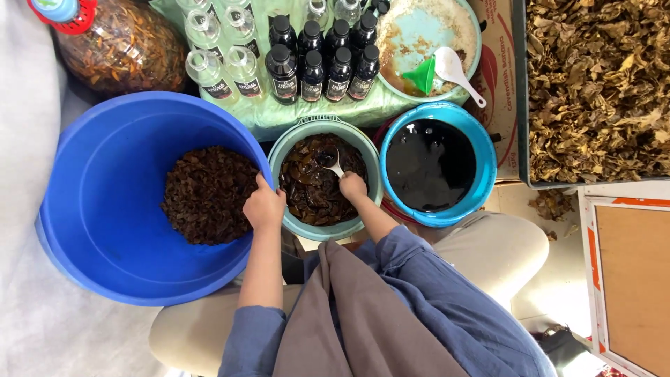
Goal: Filling containers with liquid extract using a ladle and funnel, stirring the mixture, and organizing small glass bottles.
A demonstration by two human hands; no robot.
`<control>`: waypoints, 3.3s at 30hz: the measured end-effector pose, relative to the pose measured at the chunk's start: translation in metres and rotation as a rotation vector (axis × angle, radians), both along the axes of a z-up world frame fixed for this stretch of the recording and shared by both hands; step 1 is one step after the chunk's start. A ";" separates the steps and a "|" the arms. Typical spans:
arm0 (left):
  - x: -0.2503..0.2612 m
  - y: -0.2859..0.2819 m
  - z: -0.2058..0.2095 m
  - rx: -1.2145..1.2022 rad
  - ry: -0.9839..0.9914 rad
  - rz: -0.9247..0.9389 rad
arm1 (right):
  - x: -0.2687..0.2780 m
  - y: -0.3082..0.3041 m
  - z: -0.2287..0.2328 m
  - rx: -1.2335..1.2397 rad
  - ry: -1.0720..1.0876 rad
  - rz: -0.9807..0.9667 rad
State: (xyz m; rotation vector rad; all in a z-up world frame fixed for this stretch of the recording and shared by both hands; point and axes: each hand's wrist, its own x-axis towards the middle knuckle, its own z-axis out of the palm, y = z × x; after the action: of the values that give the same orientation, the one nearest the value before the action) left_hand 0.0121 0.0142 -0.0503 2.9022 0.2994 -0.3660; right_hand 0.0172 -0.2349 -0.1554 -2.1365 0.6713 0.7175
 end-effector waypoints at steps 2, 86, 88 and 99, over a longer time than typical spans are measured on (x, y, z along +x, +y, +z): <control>-0.001 0.001 0.003 0.003 0.003 -0.003 | -0.007 0.001 0.013 0.018 -0.030 -0.025; 0.002 0.002 0.008 0.004 -0.047 -0.028 | -0.061 -0.043 0.039 0.098 -0.201 -0.051; 0.005 0.001 0.008 0.004 -0.054 -0.022 | -0.064 -0.047 0.035 0.077 -0.210 -0.030; 0.003 0.001 0.011 -0.004 -0.052 -0.043 | -0.025 -0.032 0.047 -0.511 -0.380 0.494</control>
State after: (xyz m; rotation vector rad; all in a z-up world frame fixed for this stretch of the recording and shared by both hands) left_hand 0.0154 0.0152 -0.0392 2.9124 0.2285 -0.2966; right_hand -0.0081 -0.2666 -0.1084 -2.8605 0.1152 0.3815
